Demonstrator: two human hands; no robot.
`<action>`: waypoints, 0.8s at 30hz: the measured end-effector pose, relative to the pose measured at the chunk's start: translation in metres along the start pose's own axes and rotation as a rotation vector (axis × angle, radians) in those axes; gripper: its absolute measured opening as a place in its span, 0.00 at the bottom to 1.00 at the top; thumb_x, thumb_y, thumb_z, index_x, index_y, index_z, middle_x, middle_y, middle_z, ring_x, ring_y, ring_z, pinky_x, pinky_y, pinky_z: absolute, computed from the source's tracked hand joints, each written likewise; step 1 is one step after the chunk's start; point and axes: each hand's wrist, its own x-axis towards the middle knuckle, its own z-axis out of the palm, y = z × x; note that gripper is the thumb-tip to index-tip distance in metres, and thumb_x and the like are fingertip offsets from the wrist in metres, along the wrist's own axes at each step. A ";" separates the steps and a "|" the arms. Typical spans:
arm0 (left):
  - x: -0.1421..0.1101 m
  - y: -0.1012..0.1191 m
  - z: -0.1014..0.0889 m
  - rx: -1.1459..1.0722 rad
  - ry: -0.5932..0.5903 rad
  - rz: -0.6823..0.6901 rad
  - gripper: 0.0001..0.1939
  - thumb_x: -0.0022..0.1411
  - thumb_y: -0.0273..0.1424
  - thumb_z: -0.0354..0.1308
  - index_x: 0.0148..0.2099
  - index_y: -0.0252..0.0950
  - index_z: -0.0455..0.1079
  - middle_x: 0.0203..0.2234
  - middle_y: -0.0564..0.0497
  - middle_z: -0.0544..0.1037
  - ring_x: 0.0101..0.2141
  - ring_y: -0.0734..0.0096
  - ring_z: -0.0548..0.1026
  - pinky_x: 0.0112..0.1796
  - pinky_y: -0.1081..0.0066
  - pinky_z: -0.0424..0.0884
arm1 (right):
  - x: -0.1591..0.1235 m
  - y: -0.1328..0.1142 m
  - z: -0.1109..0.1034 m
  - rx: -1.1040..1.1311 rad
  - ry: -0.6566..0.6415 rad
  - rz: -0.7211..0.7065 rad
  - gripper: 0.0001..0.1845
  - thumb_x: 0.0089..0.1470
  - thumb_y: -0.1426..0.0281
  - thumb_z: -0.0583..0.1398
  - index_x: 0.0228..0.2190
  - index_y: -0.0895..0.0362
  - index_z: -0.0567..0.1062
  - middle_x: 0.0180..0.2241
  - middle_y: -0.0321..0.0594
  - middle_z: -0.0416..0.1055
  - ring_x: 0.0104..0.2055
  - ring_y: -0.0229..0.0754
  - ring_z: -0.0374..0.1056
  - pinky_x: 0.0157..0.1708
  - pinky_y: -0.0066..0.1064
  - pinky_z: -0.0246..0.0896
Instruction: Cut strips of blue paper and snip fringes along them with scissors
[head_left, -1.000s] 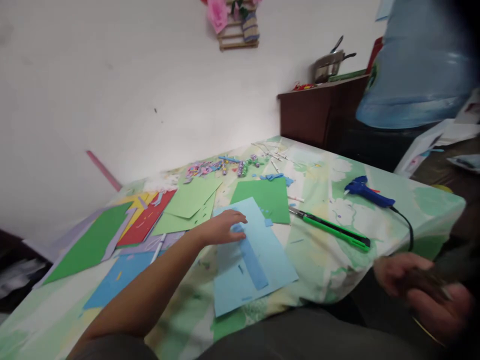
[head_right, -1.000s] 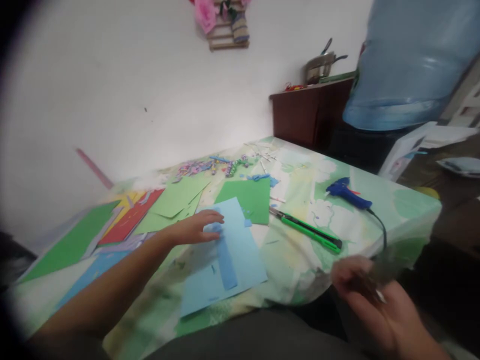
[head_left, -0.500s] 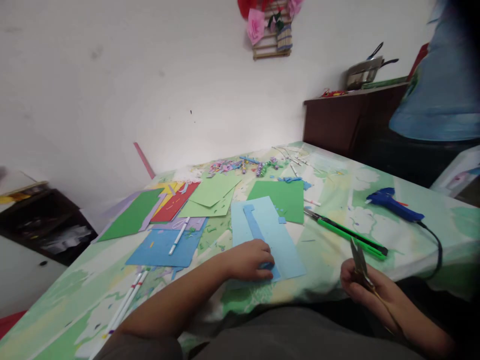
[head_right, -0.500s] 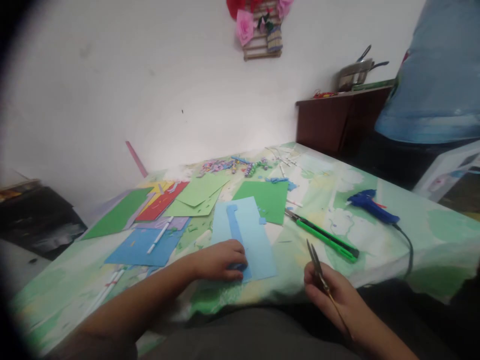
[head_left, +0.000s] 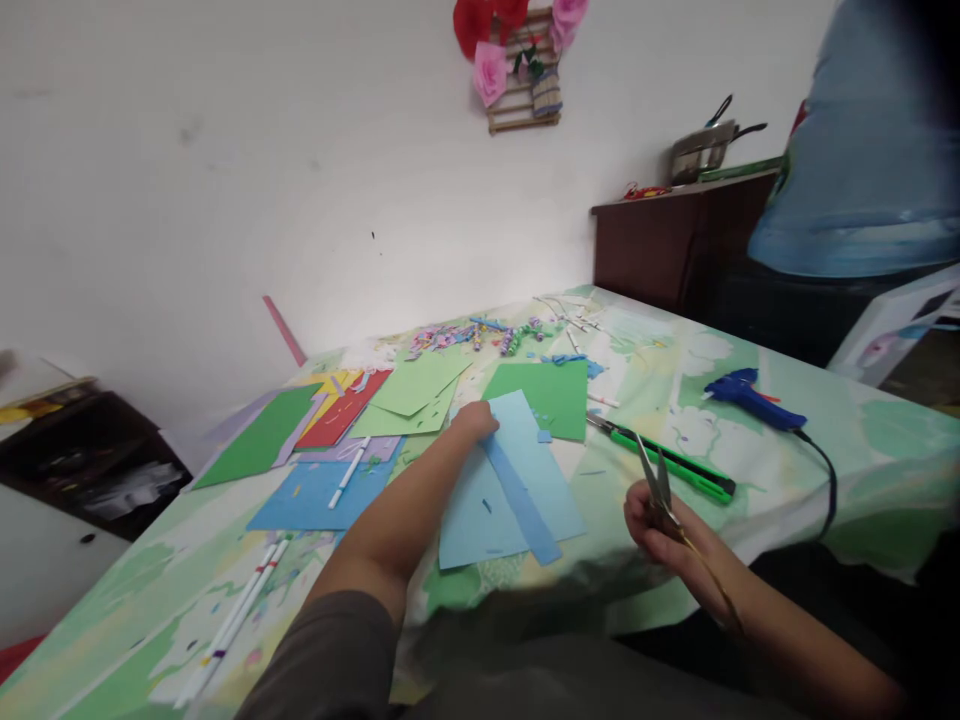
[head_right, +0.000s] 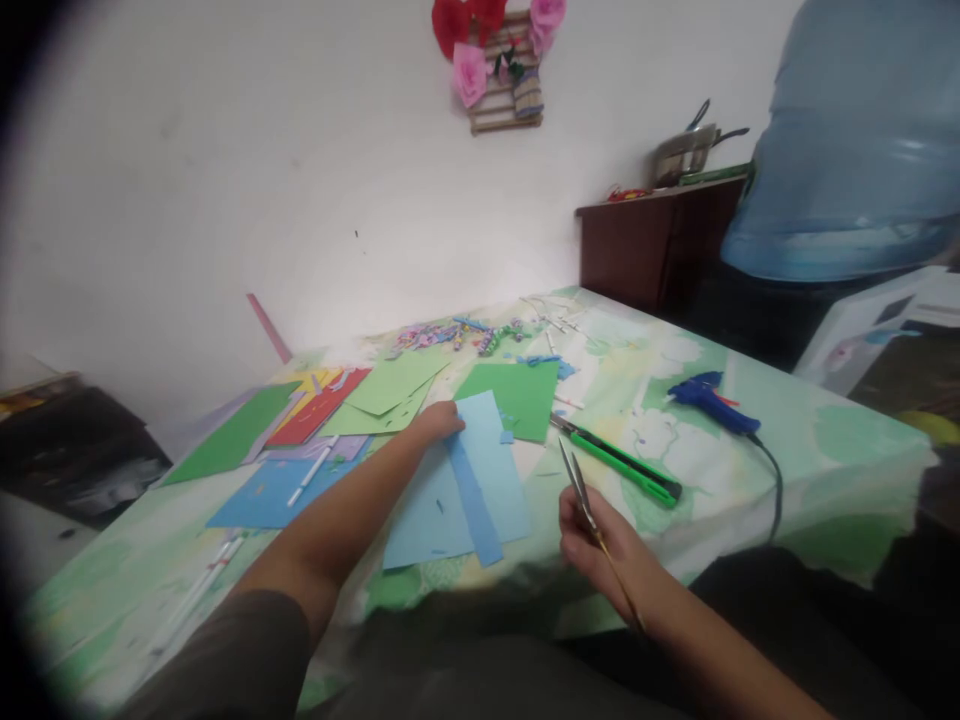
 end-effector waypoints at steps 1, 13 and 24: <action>-0.002 -0.001 0.001 -0.052 0.008 -0.002 0.16 0.59 0.34 0.50 0.49 0.34 0.62 0.45 0.45 0.67 0.41 0.66 0.69 0.40 0.60 0.68 | 0.002 0.000 -0.002 -0.024 -0.009 0.019 0.16 0.49 0.53 0.52 0.30 0.53 0.58 0.22 0.31 0.53 0.22 0.35 0.50 0.20 0.27 0.46; -0.122 0.020 -0.051 -0.605 0.382 0.205 0.12 0.54 0.28 0.50 0.43 0.38 0.61 0.32 0.52 0.75 0.32 0.72 0.72 0.37 0.69 0.67 | 0.083 -0.049 0.015 -0.774 0.028 0.023 0.16 0.46 0.55 0.55 0.25 0.54 0.59 0.22 0.35 0.62 0.23 0.38 0.56 0.22 0.27 0.45; -0.142 0.025 -0.056 -1.221 0.412 0.186 0.04 0.50 0.29 0.53 0.30 0.34 0.66 0.20 0.55 0.69 0.23 0.77 0.70 0.25 0.74 0.71 | 0.101 -0.087 0.021 -1.083 -0.150 -0.090 0.19 0.46 0.51 0.54 0.31 0.53 0.64 0.22 0.36 0.68 0.25 0.41 0.62 0.21 0.27 0.42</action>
